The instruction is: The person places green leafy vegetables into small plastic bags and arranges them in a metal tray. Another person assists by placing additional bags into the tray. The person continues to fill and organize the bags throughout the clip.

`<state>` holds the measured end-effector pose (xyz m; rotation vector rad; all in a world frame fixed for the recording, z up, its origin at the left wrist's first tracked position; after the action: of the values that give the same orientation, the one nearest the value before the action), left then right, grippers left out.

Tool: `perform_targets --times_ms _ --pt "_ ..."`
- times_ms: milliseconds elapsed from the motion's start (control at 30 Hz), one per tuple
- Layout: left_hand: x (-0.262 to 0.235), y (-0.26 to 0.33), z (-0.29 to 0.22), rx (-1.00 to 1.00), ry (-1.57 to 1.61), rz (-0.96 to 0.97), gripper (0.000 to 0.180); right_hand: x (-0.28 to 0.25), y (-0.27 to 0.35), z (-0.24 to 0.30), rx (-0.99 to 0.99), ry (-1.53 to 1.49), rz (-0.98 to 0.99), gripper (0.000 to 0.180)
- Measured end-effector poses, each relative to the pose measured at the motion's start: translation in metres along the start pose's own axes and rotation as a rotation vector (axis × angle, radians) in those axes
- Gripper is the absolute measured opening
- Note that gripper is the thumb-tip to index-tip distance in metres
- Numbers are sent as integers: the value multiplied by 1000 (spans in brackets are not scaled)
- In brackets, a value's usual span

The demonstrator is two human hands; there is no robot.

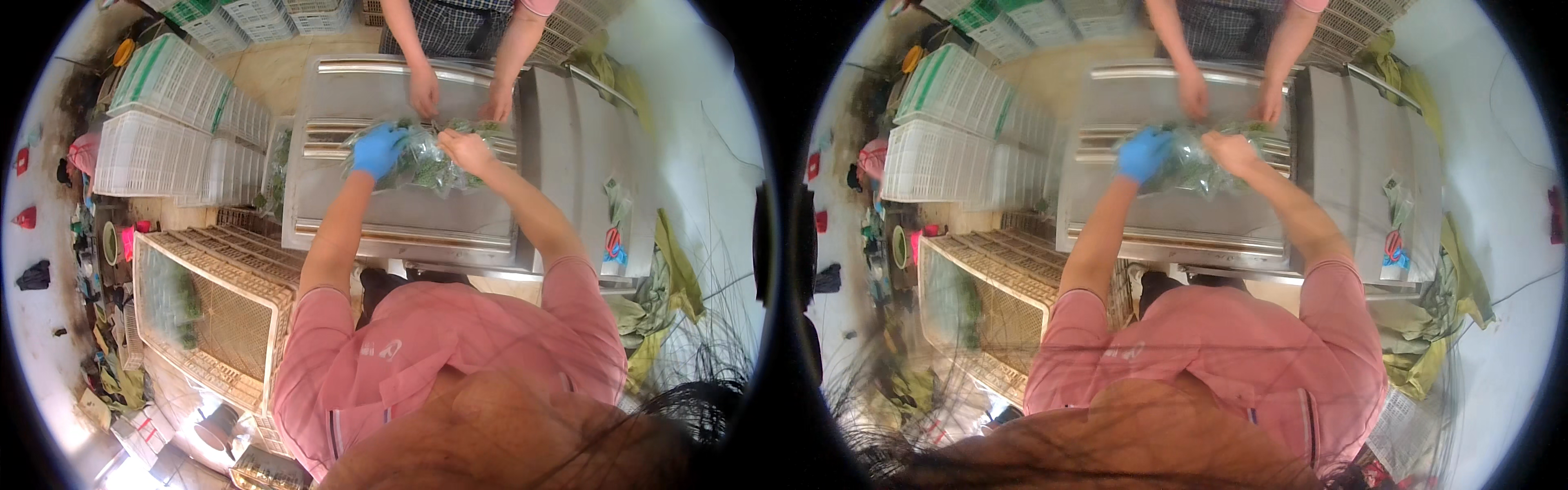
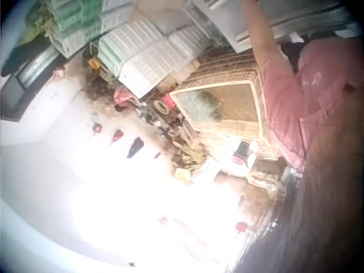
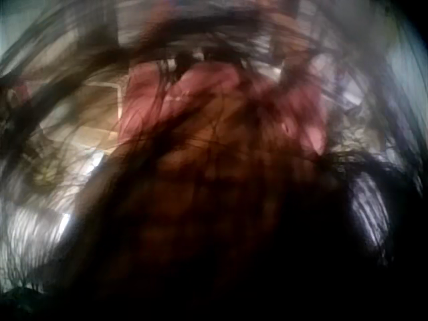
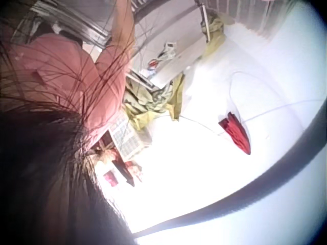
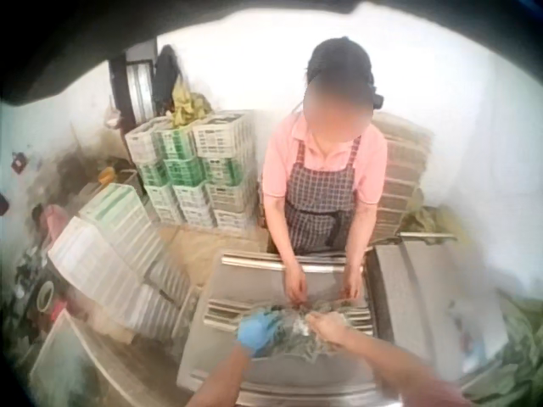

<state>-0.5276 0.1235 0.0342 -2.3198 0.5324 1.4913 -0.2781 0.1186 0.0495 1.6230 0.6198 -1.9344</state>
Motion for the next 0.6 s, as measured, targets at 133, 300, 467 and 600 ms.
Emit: perform_targets --times_ms 133,300,467,600 --pt "-22 -19 -4 -137 -7 95 59 10 -3 -45 140 10 43 36" --pt "-30 -9 13 -235 -112 91 100 -30 -13 -33 298 -85 68 93" --pt "-35 4 1 -150 -147 107 120 -37 27 -15 153 -93 -102 105" --pt "-38 36 -21 -222 -203 0 102 -25 63 -13 88 -64 -206 98"
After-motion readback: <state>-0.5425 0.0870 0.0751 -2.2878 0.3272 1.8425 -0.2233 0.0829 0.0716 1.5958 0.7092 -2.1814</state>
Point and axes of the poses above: each hand's wrist, its own y-axis away from the middle knuckle, its own x-axis out of the palm, z = x × y, the point moved 1 cm from there along -y, towards the middle knuckle, and after that the axes turned 14 degrees about z, right-handed, at the moved point
